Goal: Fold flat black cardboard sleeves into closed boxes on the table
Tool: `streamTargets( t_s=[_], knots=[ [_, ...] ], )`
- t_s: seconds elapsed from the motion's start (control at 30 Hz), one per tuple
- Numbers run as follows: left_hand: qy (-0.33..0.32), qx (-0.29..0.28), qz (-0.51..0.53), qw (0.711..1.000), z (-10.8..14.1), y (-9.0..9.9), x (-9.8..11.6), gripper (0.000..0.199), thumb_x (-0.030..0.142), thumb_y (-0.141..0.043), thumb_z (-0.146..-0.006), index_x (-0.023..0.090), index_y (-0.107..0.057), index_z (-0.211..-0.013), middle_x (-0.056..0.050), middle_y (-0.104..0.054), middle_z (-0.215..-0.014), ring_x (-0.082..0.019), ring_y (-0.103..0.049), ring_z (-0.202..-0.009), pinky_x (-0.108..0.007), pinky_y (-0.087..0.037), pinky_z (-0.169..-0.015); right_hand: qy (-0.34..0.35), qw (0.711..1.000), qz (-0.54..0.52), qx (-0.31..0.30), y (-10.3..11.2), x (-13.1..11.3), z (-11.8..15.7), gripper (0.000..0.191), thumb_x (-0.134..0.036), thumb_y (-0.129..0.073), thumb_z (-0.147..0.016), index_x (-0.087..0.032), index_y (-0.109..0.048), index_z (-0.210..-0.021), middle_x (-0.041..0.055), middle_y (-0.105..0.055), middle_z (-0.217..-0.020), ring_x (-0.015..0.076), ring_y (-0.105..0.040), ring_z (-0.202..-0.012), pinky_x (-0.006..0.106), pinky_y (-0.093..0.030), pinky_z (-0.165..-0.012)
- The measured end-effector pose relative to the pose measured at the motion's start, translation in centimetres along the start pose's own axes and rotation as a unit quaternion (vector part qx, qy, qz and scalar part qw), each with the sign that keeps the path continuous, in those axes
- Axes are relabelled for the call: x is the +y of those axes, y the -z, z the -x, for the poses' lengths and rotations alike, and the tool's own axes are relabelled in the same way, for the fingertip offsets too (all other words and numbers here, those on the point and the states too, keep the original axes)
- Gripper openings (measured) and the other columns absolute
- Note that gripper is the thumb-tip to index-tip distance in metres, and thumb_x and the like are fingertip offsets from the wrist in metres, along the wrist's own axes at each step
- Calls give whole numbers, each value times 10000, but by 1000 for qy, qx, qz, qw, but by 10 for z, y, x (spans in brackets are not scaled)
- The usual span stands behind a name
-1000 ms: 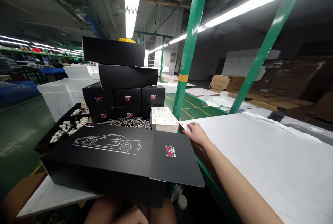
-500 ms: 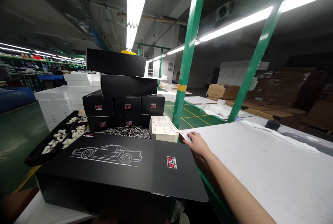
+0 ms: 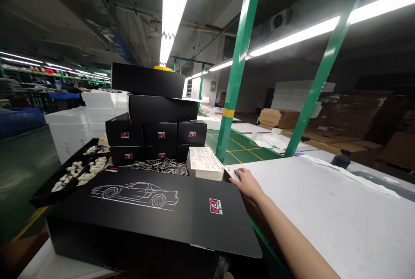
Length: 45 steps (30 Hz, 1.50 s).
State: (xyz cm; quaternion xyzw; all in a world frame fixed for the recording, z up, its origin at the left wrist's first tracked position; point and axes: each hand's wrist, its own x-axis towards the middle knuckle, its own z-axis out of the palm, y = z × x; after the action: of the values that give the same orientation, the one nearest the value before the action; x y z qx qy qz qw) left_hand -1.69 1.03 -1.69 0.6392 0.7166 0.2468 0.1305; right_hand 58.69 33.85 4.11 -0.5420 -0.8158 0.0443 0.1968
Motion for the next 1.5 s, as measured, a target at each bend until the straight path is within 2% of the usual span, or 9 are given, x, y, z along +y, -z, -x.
streamTargets(
  t_s=[0.17,0.3,0.4,0.57,0.7,0.9,1.13,1.3,1.5],
  knots=[
    [15,23,-7,1000,-2,-1,-6,552,626,-246,-758,482,-757,-909,77,-712,-913,-452,-708,-1138,-631,-415,-782,-2,1000,-3,-4,0,0,0,433,-534,-570,-952,-195,-752,-1151,179,-682,-1355,352,-595,-1318,457,-506,-1099],
    [14,32,-14,999,-3,-2,-10,587,642,-211,-728,507,-751,-915,83,-713,-928,-467,-694,-1179,-638,-414,-789,-1,1000,-6,-4,0,0,0,425,-541,-574,-952,-205,-755,-1140,174,-685,-1343,344,-606,-1308,449,-504,-1102],
    [21,26,-31,999,-2,-3,-10,595,692,-226,-705,495,-740,-931,78,-724,-963,-486,-666,-1218,-657,-415,-811,-1,1000,-6,-4,1,-1,1,412,-545,-571,-955,-216,-757,-1122,165,-689,-1329,340,-610,-1305,436,-512,-1093],
    [30,21,-37,999,-1,-3,-8,627,671,-187,-751,465,-756,-915,58,-723,-967,-505,-662,-1206,-704,-379,-838,-5,1000,-6,-4,1,-1,1,408,-544,-579,-953,-227,-755,-1140,158,-688,-1334,341,-614,-1308,427,-517,-1083],
    [19,21,-5,1000,-2,-2,-7,565,640,-228,-746,478,-754,-877,63,-700,-903,-480,-700,-1126,-681,-384,-796,-4,1000,-6,-3,0,-1,1,415,-542,-572,-957,-221,-754,-1147,165,-681,-1346,345,-607,-1314,436,-513,-1085],
    [-9,-1,44,999,-3,-2,1,552,640,-251,-730,490,-750,-911,67,-677,-868,-443,-714,-1106,-627,-393,-778,-4,1000,-7,-4,1,-1,1,410,-534,-573,-955,-216,-752,-1142,163,-684,-1334,341,-606,-1311,436,-514,-1085],
    [16,-22,-7,1000,-2,2,4,561,675,-245,-705,482,-729,-915,66,-697,-916,-482,-676,-1181,-659,-386,-801,0,1000,-7,-7,2,-3,2,417,-542,-554,-964,-211,-752,-1124,172,-684,-1329,344,-608,-1304,448,-508,-1103],
    [22,12,-22,999,-1,-3,0,609,643,-188,-745,456,-743,-913,43,-694,-890,-490,-674,-1180,-668,-385,-795,-3,1000,-6,-9,3,-4,2,406,-544,-560,-963,-219,-755,-1110,167,-686,-1328,342,-609,-1314,434,-508,-1101],
    [-3,58,-11,998,-4,-5,-11,554,615,-235,-728,530,-753,-905,84,-712,-904,-473,-715,-1111,-681,-400,-788,-2,1000,-5,-9,4,-5,3,389,-530,-566,-963,-219,-756,-1100,169,-687,-1322,343,-609,-1307,433,-514,-1085]
  ],
)
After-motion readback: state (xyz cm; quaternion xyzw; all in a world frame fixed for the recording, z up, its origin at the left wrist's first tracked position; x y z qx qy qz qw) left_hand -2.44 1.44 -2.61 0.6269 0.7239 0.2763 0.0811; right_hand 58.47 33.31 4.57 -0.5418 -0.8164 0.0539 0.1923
